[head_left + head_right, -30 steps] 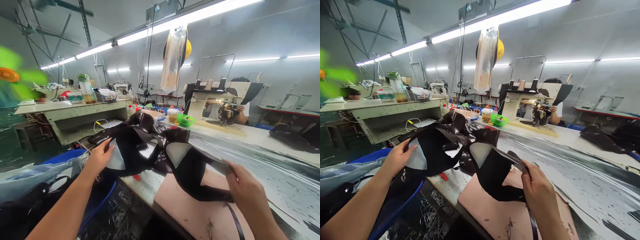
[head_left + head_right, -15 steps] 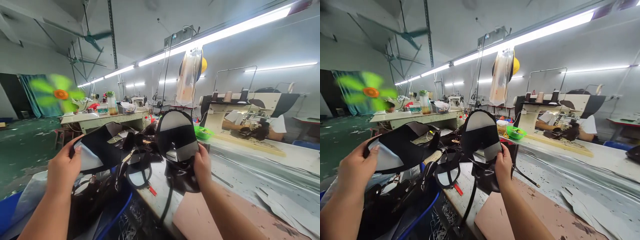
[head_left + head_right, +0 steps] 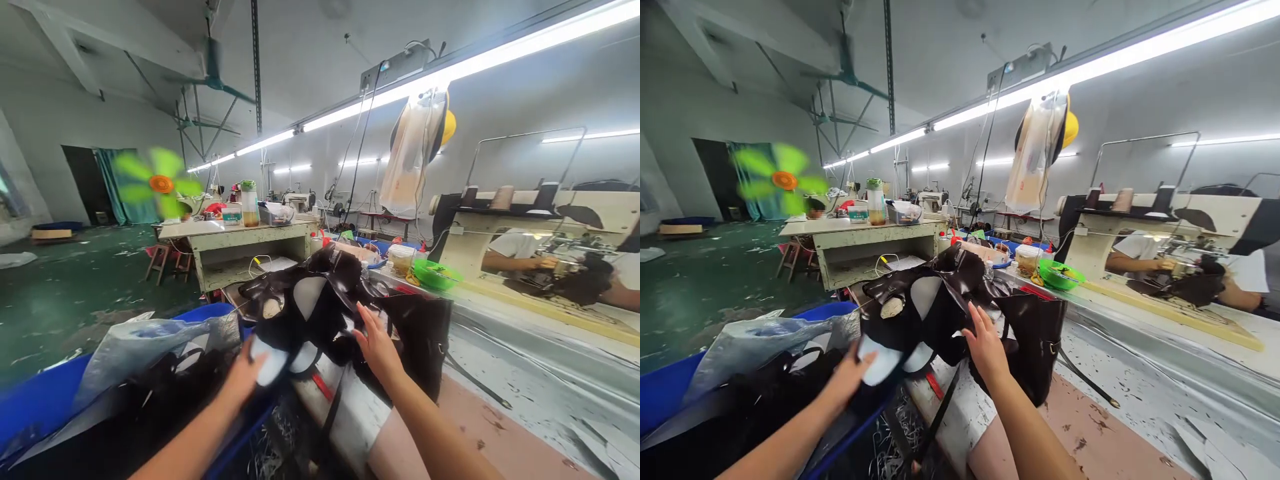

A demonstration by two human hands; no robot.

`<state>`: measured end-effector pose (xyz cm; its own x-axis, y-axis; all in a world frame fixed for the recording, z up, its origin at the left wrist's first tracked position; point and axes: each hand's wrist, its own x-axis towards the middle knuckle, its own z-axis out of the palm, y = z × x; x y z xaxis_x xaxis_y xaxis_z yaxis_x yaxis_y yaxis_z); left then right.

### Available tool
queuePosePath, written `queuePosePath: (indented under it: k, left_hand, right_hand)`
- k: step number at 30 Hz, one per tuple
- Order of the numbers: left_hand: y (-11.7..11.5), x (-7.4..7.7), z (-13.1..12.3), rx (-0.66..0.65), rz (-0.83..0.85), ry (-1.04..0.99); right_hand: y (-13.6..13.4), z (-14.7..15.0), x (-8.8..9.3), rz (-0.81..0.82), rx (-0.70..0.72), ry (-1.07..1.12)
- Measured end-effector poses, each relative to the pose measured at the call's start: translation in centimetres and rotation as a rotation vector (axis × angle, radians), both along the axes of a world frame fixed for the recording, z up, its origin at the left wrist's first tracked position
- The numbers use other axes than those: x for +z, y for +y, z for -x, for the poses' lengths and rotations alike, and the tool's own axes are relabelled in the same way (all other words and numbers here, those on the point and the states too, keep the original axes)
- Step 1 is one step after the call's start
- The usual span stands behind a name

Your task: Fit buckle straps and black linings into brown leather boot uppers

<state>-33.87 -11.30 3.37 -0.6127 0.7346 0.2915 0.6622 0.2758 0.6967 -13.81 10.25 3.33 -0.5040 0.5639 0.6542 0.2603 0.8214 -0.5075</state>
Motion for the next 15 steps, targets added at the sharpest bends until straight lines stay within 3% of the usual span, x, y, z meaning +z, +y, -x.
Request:
queuePosePath:
  k: [2, 3, 5, 9, 11, 13, 15]
  left_hand:
    - [1.4, -1.8, -1.1, -0.137, 0.042, -0.086]
    - [1.7, -1.8, -1.3, -0.199, 0.063, -0.14]
    - [1.9, 0.1, -0.3, -0.174, 0.11, -0.22]
    - [2.4, 6.3, 6.4, 0.193, 0.069, -0.265]
    - [3.9, 8.3, 10.6, 0.369, -0.022, -0.209]
    - [6.0, 8.9, 14.2, 0.49, -0.039, -0.168]
    - [8.4, 8.4, 16.5, 0.556, -0.002, -0.154]
  right_hand:
    - [-0.4, 0.2, -1.7, 0.0, -0.015, -0.172]
    - [-0.7, 0.3, -2.6, -0.015, -0.049, -0.253]
    - [-1.4, 0.1, -4.6, -0.043, -0.149, -0.386]
    - [-2.0, 0.1, -8.3, -0.056, -0.196, -0.514]
    - [-1.9, 0.5, -9.3, -0.052, -0.156, -0.554]
    - [-1.6, 1.0, -9.9, -0.022, -0.148, -0.611]
    - [-1.1, 1.6, -10.3, 0.006, -0.173, -0.671]
